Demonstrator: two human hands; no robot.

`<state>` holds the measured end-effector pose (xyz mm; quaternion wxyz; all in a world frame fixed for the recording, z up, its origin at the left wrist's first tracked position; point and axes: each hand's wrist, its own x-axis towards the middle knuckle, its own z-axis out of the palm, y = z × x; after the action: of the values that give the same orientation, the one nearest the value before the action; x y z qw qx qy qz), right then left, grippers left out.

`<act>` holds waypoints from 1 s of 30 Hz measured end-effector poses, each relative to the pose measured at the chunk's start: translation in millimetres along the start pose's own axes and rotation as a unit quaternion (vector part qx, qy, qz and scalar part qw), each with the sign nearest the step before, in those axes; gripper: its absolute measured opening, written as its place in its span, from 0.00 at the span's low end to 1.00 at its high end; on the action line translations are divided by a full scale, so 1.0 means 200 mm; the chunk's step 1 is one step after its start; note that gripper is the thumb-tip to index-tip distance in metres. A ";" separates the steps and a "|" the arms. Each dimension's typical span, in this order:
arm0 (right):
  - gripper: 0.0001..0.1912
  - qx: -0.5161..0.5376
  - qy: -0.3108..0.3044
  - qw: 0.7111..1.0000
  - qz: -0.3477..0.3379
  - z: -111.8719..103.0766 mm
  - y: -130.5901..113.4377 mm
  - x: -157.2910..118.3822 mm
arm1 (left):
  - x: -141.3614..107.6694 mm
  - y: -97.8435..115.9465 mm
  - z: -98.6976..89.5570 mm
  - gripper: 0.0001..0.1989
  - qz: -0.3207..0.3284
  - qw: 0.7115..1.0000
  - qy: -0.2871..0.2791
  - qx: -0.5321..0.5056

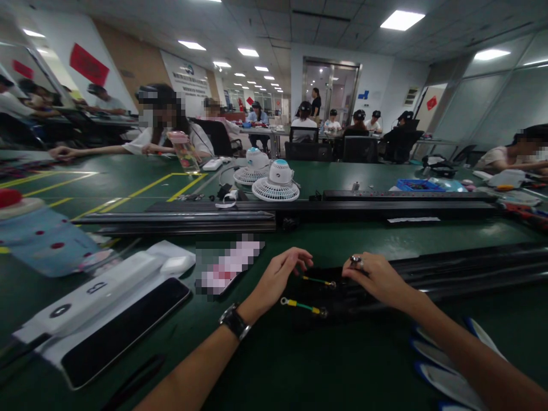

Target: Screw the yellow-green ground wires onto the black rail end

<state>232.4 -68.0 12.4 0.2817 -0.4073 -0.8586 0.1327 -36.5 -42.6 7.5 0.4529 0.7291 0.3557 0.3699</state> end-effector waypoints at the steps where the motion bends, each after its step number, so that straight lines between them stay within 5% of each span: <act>1: 0.14 0.010 0.011 1.000 0.004 0.00 0.00 0.00 | 0.00 -0.01 0.00 0.23 -0.009 1.000 0.002 -0.007; 30: 0.11 0.070 -0.003 0.998 0.008 0.01 -0.05 0.00 | -0.05 0.01 0.00 0.24 0.033 0.984 -0.136 0.109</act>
<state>225.3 -74.5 14.3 0.3060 -0.3928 -0.8448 0.1959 -40.4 -52.2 7.5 0.4025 0.8288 0.3047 0.2411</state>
